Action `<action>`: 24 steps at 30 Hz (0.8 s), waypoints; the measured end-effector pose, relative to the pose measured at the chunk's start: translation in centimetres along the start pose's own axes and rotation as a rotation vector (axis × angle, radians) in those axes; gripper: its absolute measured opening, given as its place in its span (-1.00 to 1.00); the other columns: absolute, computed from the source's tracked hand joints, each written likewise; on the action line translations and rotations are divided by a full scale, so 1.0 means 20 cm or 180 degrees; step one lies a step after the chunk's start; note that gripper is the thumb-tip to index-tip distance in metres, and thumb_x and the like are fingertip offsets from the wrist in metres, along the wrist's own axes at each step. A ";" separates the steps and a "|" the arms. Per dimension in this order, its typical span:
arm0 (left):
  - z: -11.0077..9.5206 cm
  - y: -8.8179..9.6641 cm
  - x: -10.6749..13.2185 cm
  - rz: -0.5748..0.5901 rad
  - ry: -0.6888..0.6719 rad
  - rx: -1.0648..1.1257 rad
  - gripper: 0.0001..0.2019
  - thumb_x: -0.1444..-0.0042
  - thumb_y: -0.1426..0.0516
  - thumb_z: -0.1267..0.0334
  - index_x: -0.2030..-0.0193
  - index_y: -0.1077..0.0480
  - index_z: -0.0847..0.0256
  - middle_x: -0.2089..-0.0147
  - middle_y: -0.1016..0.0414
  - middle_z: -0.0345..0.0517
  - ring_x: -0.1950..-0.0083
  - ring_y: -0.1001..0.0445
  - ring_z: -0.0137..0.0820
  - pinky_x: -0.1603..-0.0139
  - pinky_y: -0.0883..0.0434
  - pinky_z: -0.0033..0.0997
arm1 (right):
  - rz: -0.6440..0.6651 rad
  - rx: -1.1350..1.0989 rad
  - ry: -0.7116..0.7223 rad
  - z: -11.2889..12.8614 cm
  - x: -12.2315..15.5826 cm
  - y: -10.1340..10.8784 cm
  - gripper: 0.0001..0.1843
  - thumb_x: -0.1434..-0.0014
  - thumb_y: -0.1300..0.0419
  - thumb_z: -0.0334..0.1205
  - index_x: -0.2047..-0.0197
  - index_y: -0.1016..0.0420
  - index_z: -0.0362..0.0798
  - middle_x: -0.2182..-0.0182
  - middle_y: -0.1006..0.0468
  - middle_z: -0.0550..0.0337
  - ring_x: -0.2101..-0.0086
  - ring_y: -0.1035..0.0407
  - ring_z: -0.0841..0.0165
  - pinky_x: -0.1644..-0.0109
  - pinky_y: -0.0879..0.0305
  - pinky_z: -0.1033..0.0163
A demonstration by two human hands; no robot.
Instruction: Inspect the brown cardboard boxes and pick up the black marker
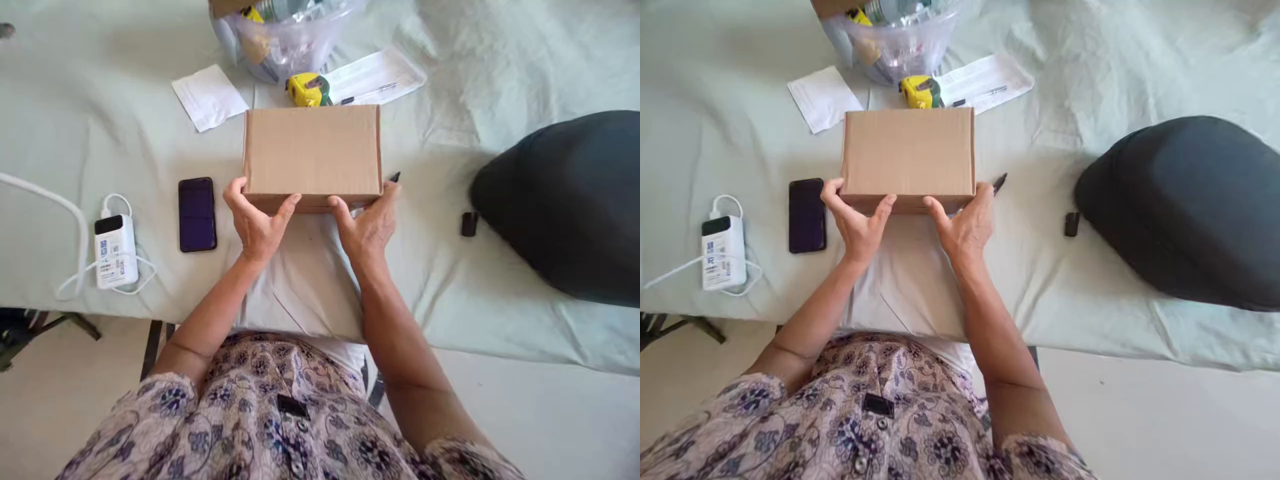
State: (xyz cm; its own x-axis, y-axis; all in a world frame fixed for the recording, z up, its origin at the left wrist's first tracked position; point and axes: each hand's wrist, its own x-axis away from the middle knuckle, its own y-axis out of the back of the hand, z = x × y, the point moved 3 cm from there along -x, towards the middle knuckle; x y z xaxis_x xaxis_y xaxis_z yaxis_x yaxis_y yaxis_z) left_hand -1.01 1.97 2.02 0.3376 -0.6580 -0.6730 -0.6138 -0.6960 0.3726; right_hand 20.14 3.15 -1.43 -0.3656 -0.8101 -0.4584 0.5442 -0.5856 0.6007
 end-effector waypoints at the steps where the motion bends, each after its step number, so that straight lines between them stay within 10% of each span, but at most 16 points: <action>1: 0.01 0.00 0.00 0.0024 0.0045 -0.0002 -0.18 -0.15 -0.13 -0.48 -0.19 -0.03 0.18 -0.10 -0.28 0.12 -0.17 -0.40 -0.16 -0.29 -0.41 -0.13 | -0.0010 -0.0025 0.0026 0.01 0.00 0.01 -0.05 -0.04 -0.10 0.71 -0.04 -0.26 -0.02 0.21 -0.42 0.07 0.22 -0.41 0.12 0.08 -0.45 -0.12; 9: 0.11 0.00 -0.06 0.0301 0.0233 0.0413 -0.35 -0.37 0.08 -0.33 -0.32 -0.11 0.17 -0.30 -0.27 0.22 -0.39 -0.33 -0.11 -0.48 -0.26 -0.05 | 0.0014 -0.0651 0.0339 0.10 0.00 0.09 -0.37 -0.43 0.16 0.41 0.21 -0.33 0.02 0.42 -0.33 0.23 0.41 -0.35 0.29 0.24 -0.39 0.10; 17: 0.10 -0.03 -0.06 0.1080 0.0300 0.0764 -0.28 -0.32 0.05 -0.40 -0.39 -0.32 0.04 -0.62 0.04 0.02 -0.68 0.27 0.00 -0.66 0.11 0.13 | 0.0707 -0.1415 0.0868 0.23 0.09 0.08 -0.48 -0.46 -0.05 0.22 -0.24 -0.38 0.03 0.43 -0.55 0.25 0.42 -0.51 0.31 0.20 -0.53 0.13; 24: -0.02 -0.07 0.07 0.1232 -0.0526 0.1013 -0.44 -0.46 0.11 -0.19 -0.38 -0.34 0.03 -0.63 0.07 0.02 -0.60 -0.11 -0.08 -0.54 -0.26 -0.05 | 0.1251 -0.1981 0.1426 0.31 0.15 0.04 -0.58 -0.49 -0.08 -0.05 -0.34 -0.37 0.06 0.05 -0.67 0.10 0.20 -0.61 0.34 0.10 -0.63 0.21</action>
State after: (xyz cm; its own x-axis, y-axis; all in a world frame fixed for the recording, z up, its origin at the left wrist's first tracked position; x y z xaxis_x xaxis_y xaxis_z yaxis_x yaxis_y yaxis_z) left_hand 0.62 1.97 0.72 -0.0581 -0.7776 -0.6260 -0.8663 -0.2723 0.4187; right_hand 14.72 0.13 1.74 0.1973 -0.7857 -0.5864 0.9316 -0.0360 0.3617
